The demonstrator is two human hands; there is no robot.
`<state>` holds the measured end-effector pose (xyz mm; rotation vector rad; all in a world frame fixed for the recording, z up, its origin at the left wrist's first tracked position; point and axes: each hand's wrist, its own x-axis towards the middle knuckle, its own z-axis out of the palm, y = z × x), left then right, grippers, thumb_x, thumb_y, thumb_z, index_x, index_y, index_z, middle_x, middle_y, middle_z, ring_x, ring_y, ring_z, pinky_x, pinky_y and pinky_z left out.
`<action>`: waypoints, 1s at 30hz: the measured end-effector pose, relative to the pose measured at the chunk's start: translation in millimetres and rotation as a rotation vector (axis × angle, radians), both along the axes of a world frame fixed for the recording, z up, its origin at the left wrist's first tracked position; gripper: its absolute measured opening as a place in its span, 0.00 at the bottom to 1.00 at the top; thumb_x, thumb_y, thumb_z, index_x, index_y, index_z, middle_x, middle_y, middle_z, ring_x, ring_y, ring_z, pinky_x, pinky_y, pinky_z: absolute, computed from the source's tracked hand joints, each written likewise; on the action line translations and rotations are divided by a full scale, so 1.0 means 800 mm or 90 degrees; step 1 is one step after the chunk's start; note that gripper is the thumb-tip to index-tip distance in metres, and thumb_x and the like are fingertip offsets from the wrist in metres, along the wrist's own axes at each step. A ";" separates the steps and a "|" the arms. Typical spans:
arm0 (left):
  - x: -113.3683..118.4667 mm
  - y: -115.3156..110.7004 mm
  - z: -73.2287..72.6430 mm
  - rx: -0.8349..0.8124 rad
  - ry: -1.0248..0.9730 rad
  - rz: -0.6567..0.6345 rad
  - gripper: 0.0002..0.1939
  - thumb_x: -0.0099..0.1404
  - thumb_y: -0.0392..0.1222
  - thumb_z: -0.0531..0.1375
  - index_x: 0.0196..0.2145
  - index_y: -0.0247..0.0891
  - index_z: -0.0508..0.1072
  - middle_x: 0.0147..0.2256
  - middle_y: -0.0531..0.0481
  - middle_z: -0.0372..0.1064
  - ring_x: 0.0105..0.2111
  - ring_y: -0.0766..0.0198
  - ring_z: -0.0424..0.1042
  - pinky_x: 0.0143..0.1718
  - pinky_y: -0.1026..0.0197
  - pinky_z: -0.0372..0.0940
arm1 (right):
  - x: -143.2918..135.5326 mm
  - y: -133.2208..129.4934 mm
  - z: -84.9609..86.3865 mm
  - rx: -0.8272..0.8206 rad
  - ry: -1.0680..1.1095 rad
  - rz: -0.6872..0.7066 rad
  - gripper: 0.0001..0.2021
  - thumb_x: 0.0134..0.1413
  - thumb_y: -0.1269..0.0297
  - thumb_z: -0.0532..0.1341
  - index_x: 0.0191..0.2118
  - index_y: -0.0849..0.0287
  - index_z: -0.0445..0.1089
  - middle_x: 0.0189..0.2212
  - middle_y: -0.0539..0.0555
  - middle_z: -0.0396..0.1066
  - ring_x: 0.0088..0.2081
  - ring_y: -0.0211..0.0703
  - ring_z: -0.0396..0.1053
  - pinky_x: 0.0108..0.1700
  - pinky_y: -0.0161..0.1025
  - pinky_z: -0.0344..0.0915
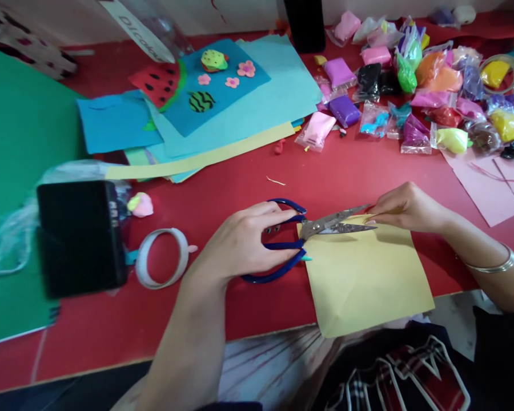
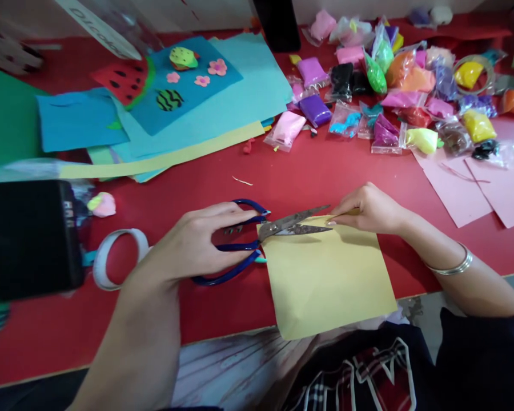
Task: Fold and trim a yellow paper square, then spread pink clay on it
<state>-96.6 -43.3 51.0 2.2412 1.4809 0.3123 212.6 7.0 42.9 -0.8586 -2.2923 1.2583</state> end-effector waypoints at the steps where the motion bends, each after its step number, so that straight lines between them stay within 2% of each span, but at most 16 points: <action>1: 0.001 0.000 -0.002 -0.007 0.001 -0.005 0.26 0.52 0.56 0.61 0.44 0.38 0.78 0.41 0.43 0.75 0.40 0.51 0.76 0.42 0.53 0.71 | -0.001 -0.001 -0.001 0.019 0.005 0.005 0.10 0.57 0.63 0.62 0.37 0.60 0.80 0.34 0.57 0.80 0.31 0.40 0.77 0.32 0.35 0.70; 8: -0.001 0.004 -0.004 -0.030 -0.033 -0.005 0.23 0.53 0.56 0.61 0.42 0.40 0.79 0.39 0.45 0.76 0.37 0.53 0.76 0.41 0.56 0.71 | -0.005 -0.004 -0.002 0.099 0.014 0.022 0.09 0.58 0.66 0.61 0.37 0.61 0.80 0.32 0.56 0.80 0.31 0.40 0.78 0.32 0.34 0.70; 14: 0.002 0.004 0.002 -0.061 -0.039 0.000 0.23 0.53 0.57 0.60 0.40 0.39 0.79 0.35 0.45 0.76 0.32 0.56 0.76 0.34 0.58 0.70 | -0.005 -0.005 0.001 0.072 0.028 0.011 0.09 0.58 0.65 0.61 0.39 0.57 0.80 0.33 0.55 0.80 0.32 0.39 0.77 0.32 0.33 0.71; 23: 0.009 0.004 0.013 -0.098 -0.057 0.009 0.22 0.54 0.53 0.58 0.39 0.37 0.80 0.33 0.47 0.77 0.28 0.62 0.73 0.31 0.61 0.67 | -0.005 -0.005 0.004 0.065 0.017 0.000 0.09 0.58 0.64 0.61 0.35 0.58 0.80 0.31 0.55 0.80 0.29 0.37 0.76 0.30 0.32 0.68; 30: 0.008 0.004 0.013 -0.106 -0.059 0.012 0.21 0.52 0.53 0.58 0.37 0.39 0.80 0.33 0.47 0.78 0.29 0.60 0.74 0.31 0.61 0.67 | -0.005 -0.006 0.006 0.066 0.009 -0.017 0.09 0.56 0.65 0.61 0.33 0.59 0.80 0.29 0.55 0.79 0.27 0.37 0.75 0.29 0.34 0.67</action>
